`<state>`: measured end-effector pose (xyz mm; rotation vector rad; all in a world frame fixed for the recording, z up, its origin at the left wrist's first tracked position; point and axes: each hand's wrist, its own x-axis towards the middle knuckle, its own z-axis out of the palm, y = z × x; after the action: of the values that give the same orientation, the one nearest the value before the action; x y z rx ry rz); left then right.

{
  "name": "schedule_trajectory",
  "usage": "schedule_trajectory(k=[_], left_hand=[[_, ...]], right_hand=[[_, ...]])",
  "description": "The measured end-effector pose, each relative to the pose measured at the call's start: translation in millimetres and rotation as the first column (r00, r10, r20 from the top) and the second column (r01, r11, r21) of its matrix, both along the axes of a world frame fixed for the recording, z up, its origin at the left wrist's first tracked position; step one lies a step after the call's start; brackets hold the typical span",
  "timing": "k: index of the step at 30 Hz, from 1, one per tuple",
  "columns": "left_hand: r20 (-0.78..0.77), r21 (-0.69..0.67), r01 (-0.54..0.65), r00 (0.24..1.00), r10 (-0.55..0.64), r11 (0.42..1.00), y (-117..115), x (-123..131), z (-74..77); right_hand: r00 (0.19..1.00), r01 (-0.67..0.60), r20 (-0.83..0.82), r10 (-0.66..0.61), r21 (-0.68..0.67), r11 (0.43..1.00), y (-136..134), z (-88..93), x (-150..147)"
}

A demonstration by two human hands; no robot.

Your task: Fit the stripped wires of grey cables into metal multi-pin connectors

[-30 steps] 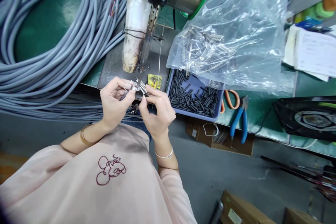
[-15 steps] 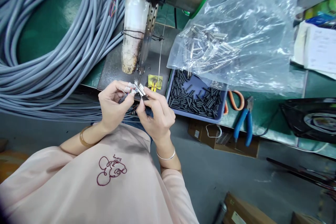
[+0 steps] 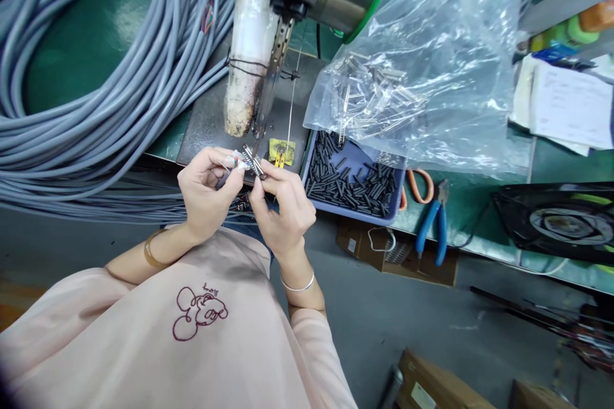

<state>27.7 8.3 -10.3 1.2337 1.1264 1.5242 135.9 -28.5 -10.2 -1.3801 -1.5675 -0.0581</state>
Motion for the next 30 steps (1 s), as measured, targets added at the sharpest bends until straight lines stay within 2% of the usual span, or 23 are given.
schedule_trajectory(k=[7,16,21,24,27,30], left_hand=[[-0.068,0.134,-0.027,0.997,0.036,0.991,3,2,-8.3],[-0.097,0.217,-0.009,0.995,0.031,0.976,6,1,-7.8],[-0.132,0.153,0.069,0.990,-0.049,0.986,2,-4,-11.9],[-0.121,0.101,0.103,0.988,-0.090,0.990,-1,-7,-9.4],[-0.072,0.003,0.188,0.980,-0.187,0.982,-4,-12,-2.2],[0.059,-0.116,0.322,0.946,-0.317,0.940,-7,-21,7.6]], right_hand=[[0.999,0.007,0.050,-0.009,0.035,0.999,4,-3.1,2],[0.998,0.021,0.057,-0.024,0.054,0.998,5,1.2,3],[0.990,-0.010,0.140,0.002,0.058,0.998,1,-1.9,6],[0.989,0.002,0.147,-0.012,0.067,0.998,-2,-2.3,8],[0.998,0.024,0.059,-0.027,0.048,0.999,-5,1.1,10],[0.991,-0.026,-0.137,0.007,-0.133,0.991,-9,7.2,10]])
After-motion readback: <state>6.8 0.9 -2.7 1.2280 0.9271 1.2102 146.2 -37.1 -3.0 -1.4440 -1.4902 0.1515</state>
